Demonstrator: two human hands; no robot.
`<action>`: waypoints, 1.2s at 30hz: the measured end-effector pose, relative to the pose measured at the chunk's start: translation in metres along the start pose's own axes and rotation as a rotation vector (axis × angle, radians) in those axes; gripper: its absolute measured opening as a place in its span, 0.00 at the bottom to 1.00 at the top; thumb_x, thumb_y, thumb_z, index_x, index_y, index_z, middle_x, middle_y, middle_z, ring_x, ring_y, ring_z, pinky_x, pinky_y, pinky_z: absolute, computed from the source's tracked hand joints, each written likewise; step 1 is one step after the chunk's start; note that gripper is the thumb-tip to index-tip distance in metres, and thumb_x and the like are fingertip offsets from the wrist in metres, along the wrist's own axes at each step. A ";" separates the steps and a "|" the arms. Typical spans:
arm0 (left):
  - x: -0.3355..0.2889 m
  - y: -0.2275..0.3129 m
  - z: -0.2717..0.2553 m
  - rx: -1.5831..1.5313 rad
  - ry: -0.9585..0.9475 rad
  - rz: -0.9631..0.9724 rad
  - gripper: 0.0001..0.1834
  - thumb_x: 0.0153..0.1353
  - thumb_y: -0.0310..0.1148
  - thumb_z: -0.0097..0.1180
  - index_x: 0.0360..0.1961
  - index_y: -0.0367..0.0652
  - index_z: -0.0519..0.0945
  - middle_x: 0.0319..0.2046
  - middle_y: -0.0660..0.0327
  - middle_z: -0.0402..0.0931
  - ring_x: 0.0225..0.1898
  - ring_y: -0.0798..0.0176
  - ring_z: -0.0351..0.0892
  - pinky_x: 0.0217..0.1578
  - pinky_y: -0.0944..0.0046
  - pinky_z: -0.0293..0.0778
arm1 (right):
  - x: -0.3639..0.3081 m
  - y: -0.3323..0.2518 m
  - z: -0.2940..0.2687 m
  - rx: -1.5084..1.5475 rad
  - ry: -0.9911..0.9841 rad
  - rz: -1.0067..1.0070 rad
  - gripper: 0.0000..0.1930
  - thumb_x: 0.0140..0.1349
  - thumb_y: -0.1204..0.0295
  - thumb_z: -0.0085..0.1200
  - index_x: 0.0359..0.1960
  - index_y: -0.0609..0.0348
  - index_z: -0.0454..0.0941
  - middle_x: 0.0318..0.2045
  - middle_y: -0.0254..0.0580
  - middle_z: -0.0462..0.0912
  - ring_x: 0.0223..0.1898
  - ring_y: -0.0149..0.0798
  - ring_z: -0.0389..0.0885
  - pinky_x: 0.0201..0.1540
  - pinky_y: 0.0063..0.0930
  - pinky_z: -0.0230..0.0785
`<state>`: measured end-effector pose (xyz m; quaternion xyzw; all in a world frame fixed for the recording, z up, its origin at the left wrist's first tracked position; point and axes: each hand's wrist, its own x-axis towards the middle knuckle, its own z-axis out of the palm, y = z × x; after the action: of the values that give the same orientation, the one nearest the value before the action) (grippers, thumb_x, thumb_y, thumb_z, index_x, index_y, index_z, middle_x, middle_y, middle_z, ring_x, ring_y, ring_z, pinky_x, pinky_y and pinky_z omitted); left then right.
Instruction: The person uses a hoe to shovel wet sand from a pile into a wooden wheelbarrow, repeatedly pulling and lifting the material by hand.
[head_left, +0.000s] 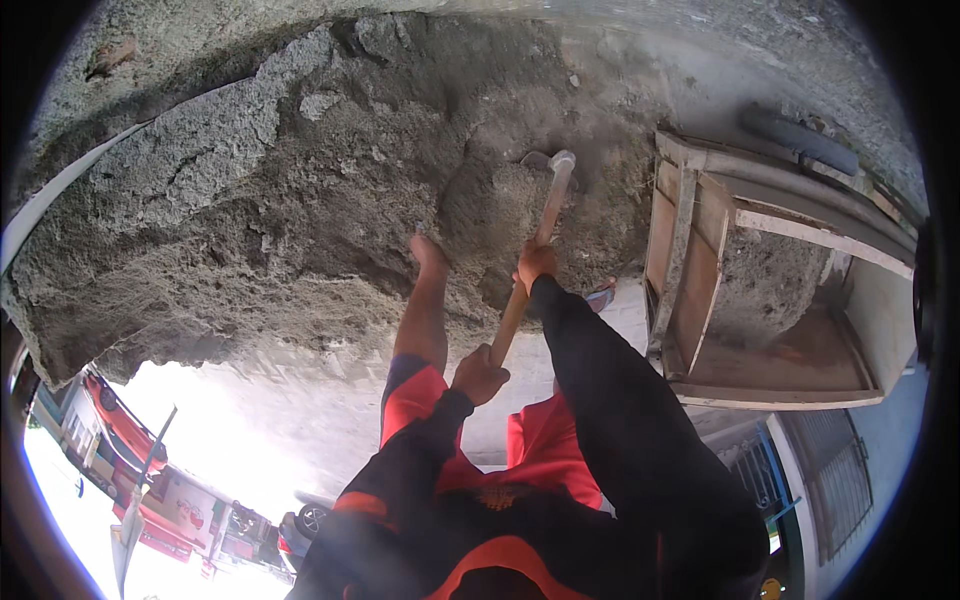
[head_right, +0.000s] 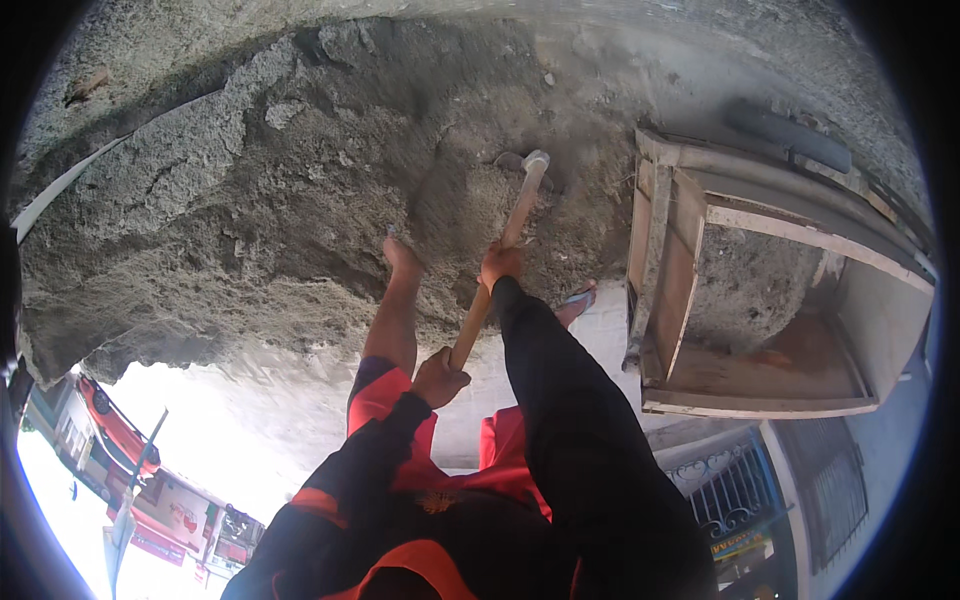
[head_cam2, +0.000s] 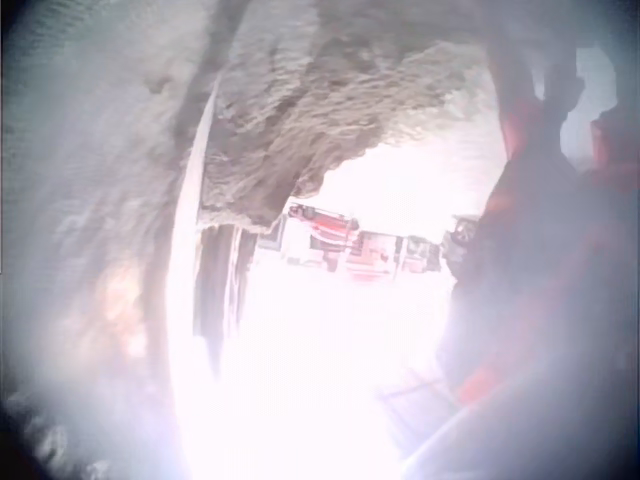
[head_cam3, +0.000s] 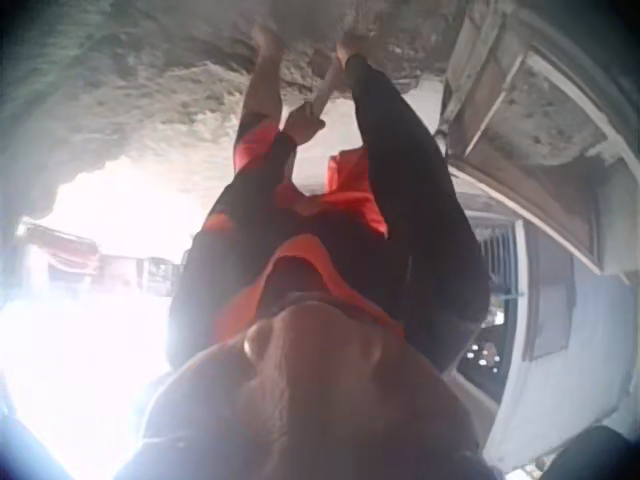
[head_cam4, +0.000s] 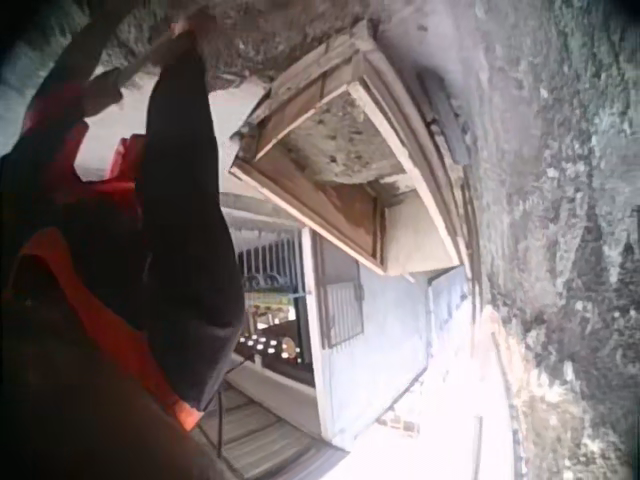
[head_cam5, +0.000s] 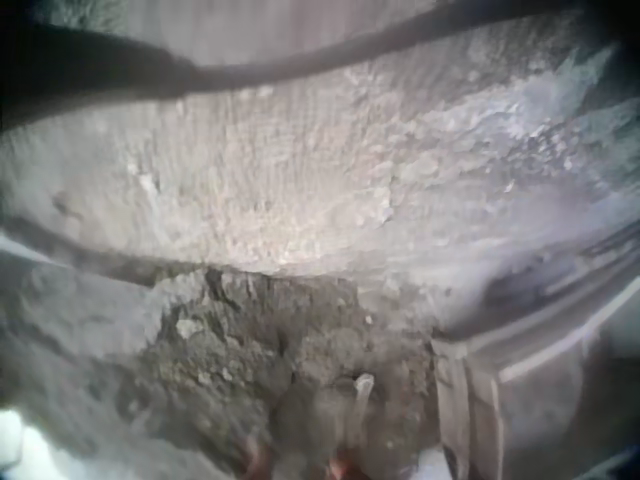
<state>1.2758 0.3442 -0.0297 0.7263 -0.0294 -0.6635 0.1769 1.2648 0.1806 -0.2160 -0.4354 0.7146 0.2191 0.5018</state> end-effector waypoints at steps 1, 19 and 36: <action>-0.021 -0.024 0.003 -0.048 0.014 -0.067 0.22 0.47 0.40 0.58 0.37 0.33 0.71 0.32 0.41 0.77 0.39 0.38 0.78 0.39 0.45 0.72 | -0.027 0.014 0.021 -0.054 -0.065 0.035 0.19 0.68 0.59 0.47 0.43 0.67 0.67 0.28 0.50 0.78 0.17 0.45 0.78 0.19 0.42 0.74; -0.043 0.103 0.045 -0.866 -0.125 -0.191 0.47 0.58 0.68 0.47 0.60 0.34 0.61 0.38 0.48 0.76 0.34 0.55 0.78 0.33 0.55 0.74 | -0.167 0.032 -0.194 -0.244 -0.456 -0.266 0.21 0.60 0.58 0.56 0.36 0.67 0.69 0.23 0.43 0.76 0.21 0.38 0.78 0.22 0.37 0.69; -0.204 0.432 0.327 -1.402 -0.803 0.147 0.21 0.62 0.50 0.57 0.44 0.44 0.70 0.47 0.54 0.72 0.56 0.51 0.70 0.61 0.43 0.62 | -0.329 0.144 -0.788 -0.830 0.531 -0.892 0.12 0.45 0.70 0.60 0.30 0.56 0.70 0.24 0.48 0.78 0.30 0.55 0.79 0.34 0.47 0.68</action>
<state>1.0164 -0.0742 0.2742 0.1493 0.2844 -0.7244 0.6100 0.7675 -0.2024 0.3799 -0.8857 0.4214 0.1328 0.1421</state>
